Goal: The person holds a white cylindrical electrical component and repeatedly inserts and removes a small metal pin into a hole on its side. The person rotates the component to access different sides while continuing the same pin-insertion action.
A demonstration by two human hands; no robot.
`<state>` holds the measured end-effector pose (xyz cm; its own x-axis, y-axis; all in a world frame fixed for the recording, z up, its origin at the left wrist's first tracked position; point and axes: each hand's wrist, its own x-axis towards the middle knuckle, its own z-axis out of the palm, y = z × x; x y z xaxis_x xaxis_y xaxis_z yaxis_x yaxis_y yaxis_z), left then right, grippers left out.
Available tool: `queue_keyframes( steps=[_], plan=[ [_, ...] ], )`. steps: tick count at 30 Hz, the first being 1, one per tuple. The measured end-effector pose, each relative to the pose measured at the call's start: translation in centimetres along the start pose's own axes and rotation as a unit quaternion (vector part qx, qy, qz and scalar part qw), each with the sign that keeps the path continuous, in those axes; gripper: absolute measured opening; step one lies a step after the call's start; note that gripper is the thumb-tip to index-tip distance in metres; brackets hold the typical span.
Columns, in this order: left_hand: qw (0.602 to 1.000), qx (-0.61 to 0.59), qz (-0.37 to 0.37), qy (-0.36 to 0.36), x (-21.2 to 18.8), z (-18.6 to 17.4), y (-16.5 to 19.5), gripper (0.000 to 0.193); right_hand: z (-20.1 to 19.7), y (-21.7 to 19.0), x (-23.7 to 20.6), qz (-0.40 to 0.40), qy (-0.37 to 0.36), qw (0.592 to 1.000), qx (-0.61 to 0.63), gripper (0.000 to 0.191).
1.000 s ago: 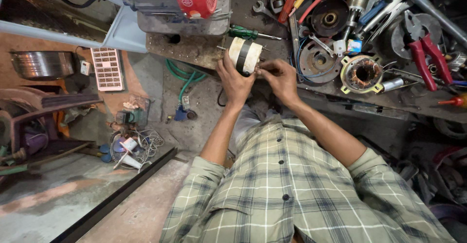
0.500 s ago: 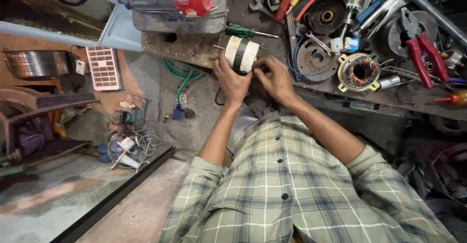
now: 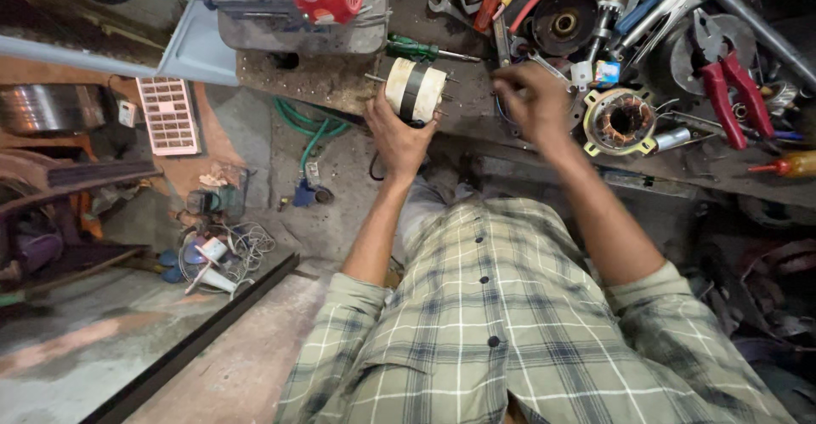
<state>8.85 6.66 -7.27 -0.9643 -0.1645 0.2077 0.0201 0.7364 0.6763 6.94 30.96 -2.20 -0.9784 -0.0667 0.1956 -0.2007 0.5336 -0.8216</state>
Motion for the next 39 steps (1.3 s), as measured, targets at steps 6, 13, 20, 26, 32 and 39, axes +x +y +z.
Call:
queue_keyframes(
  steps=[6,13,20,26,32,39],
  plan=[
    [1.0,-0.024,-0.003,0.004,0.2,0.1,-0.3,0.107,-0.2,2.0,-1.0,-0.131,-0.194,0.957,-0.172,0.029],
    [1.0,-0.009,-0.003,0.007,0.2,0.2,0.0,0.107,2.3,2.5,-1.8,-0.134,-0.219,0.934,-0.25,0.01],
    [1.0,0.004,0.015,0.018,0.2,-0.3,0.5,0.106,2.4,0.6,-1.4,-0.004,-0.138,0.986,-0.089,0.017],
    [1.0,-0.003,0.011,-0.007,0.1,-0.7,0.5,0.107,5.1,-1.2,-2.5,0.127,-0.107,0.982,0.091,0.018],
    [1.0,-0.012,0.017,0.009,0.0,-0.6,0.5,0.105,6.1,-1.6,-3.1,0.133,-0.062,0.983,0.112,0.019],
    [1.0,-0.013,0.016,0.01,0.0,-0.4,0.2,0.105,6.5,-1.4,-2.7,0.21,-0.075,0.962,0.16,0.02]
  ],
)
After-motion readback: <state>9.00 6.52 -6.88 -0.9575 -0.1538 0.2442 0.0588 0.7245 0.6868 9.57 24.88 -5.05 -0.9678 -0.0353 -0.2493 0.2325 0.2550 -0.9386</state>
